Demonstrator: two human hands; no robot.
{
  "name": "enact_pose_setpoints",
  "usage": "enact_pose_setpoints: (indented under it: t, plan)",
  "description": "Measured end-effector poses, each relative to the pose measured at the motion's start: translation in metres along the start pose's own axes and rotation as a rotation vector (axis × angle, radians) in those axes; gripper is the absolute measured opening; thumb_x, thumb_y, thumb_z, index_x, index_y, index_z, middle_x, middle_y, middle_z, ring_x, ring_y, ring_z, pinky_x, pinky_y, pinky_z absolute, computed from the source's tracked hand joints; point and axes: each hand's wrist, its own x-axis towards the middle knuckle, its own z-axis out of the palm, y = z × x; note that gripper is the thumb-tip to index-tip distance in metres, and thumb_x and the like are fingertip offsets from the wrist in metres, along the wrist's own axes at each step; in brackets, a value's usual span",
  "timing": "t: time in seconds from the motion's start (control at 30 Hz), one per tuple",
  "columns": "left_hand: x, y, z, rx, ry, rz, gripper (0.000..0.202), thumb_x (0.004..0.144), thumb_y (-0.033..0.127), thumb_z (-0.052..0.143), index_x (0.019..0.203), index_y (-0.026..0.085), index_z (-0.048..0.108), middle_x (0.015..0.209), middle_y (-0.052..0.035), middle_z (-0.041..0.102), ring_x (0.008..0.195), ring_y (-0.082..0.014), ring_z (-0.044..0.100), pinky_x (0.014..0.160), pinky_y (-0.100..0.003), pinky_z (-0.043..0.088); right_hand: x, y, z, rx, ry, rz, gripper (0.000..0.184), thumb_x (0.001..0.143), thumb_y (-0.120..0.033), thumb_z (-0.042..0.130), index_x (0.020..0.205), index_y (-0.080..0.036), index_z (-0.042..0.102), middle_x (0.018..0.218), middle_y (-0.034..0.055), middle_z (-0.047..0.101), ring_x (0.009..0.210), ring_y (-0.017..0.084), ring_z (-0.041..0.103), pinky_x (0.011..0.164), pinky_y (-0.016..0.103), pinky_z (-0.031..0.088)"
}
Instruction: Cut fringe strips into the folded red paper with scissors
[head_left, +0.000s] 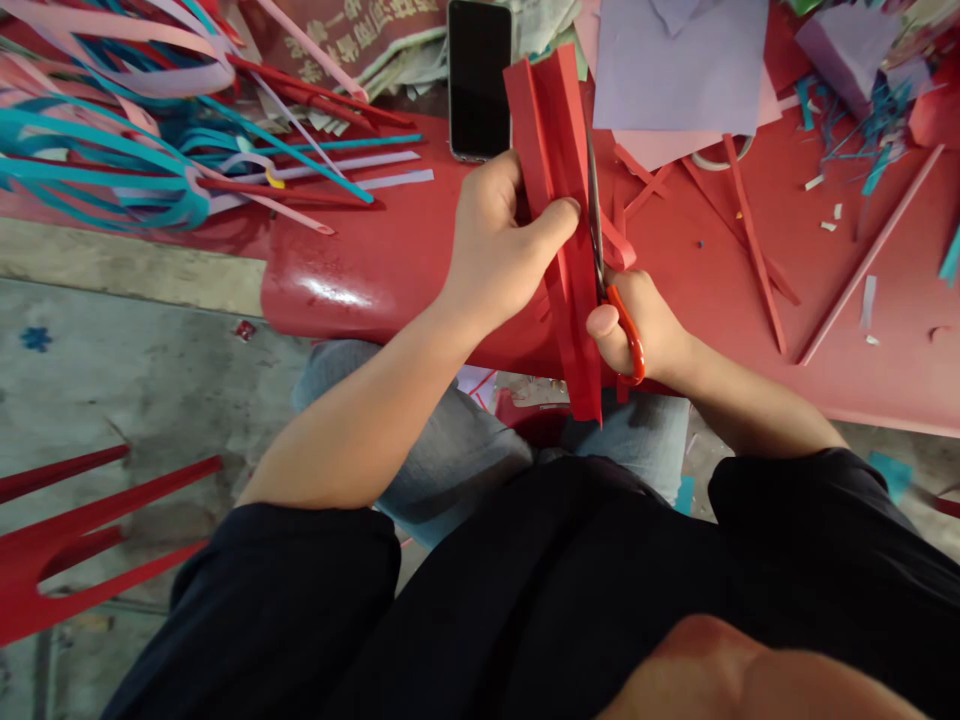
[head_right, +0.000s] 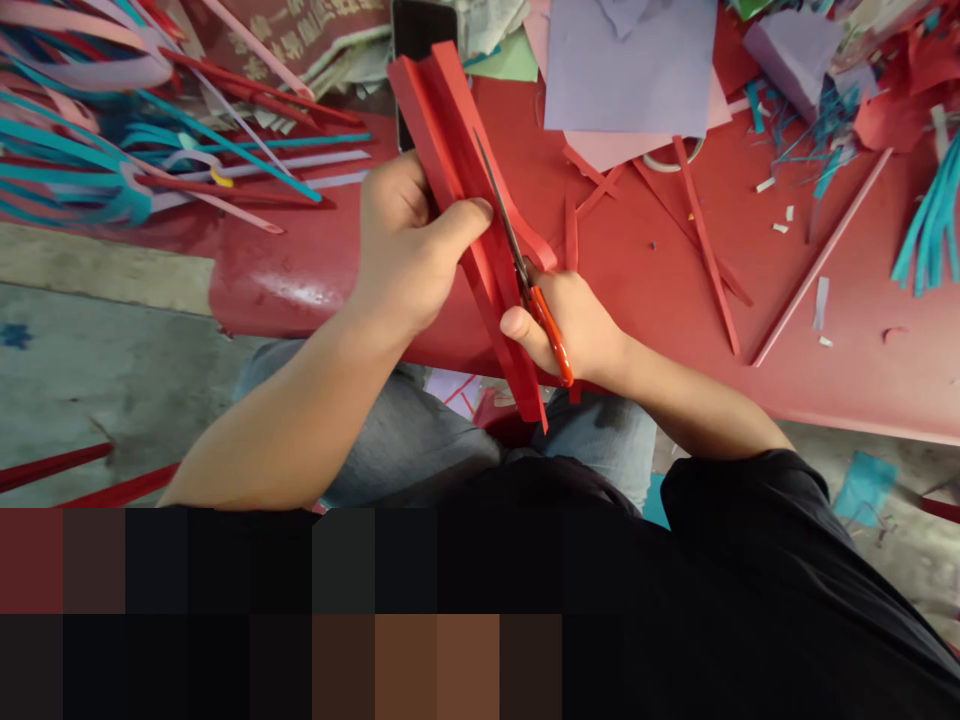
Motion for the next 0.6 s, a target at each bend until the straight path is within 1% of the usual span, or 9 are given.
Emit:
enact_pose_setpoints:
  t: [0.13,0.2,0.27,0.33,0.4,0.47,0.5,0.6]
  plan:
    - [-0.0016,0.0039,0.0025,0.003,0.0,0.019,0.022,0.087,0.015,0.071,0.073,0.03,0.062,0.073,-0.0009,0.054,0.067,-0.0221,0.043,0.065,-0.039,0.031,-0.0008,-0.0002,0.0004,-0.017,0.017,0.049,0.072,0.1,-0.094,0.033,0.078,-0.026,0.039,0.065,0.0014,0.044,0.06,0.017,0.042,0.055,0.038,0.032]
    - [-0.0024,0.0062,0.0028,-0.007,-0.001,0.017,0.022,0.088,0.014,0.068,0.073,0.03,0.061,0.072,-0.0009,0.053,0.067,-0.022,0.042,0.065,-0.039,0.03,-0.0016,0.0002,0.0008,-0.022,0.025,0.065,0.072,0.101,-0.093,0.034,0.076,-0.026,0.038,0.063,0.0007,0.042,0.059,0.016,0.04,0.053,0.037,0.031]
    - [-0.0023,0.0061,0.003,-0.018,0.002,0.02,0.022,0.085,0.011,0.066,0.073,0.029,0.061,0.072,-0.0005,0.052,0.066,-0.0216,0.04,0.065,-0.039,0.028,-0.0026,0.001,0.0014,-0.026,0.036,0.068,0.071,0.102,-0.091,0.036,0.073,-0.026,0.035,0.06,-0.0004,0.038,0.056,0.014,0.035,0.052,0.036,0.027]
    - [-0.0011,0.0033,0.0034,-0.025,0.005,0.033,0.023,0.083,0.01,0.066,0.074,0.03,0.062,0.072,0.0,0.053,0.066,-0.0214,0.038,0.065,-0.038,0.028,-0.0033,0.0016,0.0018,-0.023,0.045,0.068,0.072,0.102,-0.091,0.038,0.071,-0.026,0.032,0.059,-0.0009,0.035,0.055,0.014,0.033,0.051,0.036,0.025]
    - [0.0004,0.0004,0.0042,-0.03,0.003,0.055,0.024,0.081,0.01,0.067,0.072,0.03,0.061,0.07,0.0006,0.051,0.065,-0.0208,0.035,0.064,-0.037,0.027,-0.0037,0.002,0.002,-0.014,0.05,0.075,0.071,0.102,-0.091,0.039,0.072,-0.026,0.035,0.061,-0.0002,0.039,0.057,0.014,0.036,0.052,0.035,0.028]
    - [0.001,0.0003,0.0049,-0.037,0.003,0.06,0.024,0.083,0.011,0.067,0.07,0.029,0.059,0.07,0.0006,0.05,0.066,-0.02,0.032,0.063,-0.037,0.027,-0.0037,0.0021,0.0021,-0.014,0.055,0.082,0.072,0.101,-0.092,0.04,0.073,-0.026,0.038,0.063,0.001,0.042,0.059,0.016,0.039,0.053,0.036,0.032]
    - [0.0007,0.0017,0.0052,-0.046,0.003,0.058,0.024,0.083,0.01,0.066,0.07,0.029,0.058,0.07,0.0006,0.049,0.066,-0.0197,0.031,0.064,-0.037,0.027,-0.0036,0.0022,0.0021,-0.018,0.059,0.085,0.072,0.101,-0.092,0.04,0.073,-0.025,0.039,0.063,0.0013,0.043,0.059,0.016,0.039,0.053,0.036,0.033]
    - [-0.0014,0.0084,0.0047,-0.067,0.012,0.047,0.025,0.085,0.006,0.062,0.072,0.027,0.057,0.073,-0.0003,0.048,0.068,-0.0194,0.032,0.066,-0.037,0.027,-0.003,0.0027,0.0019,-0.036,0.068,0.091,0.073,0.1,-0.092,0.04,0.071,-0.026,0.036,0.059,0.0004,0.039,0.056,0.014,0.035,0.051,0.035,0.029]
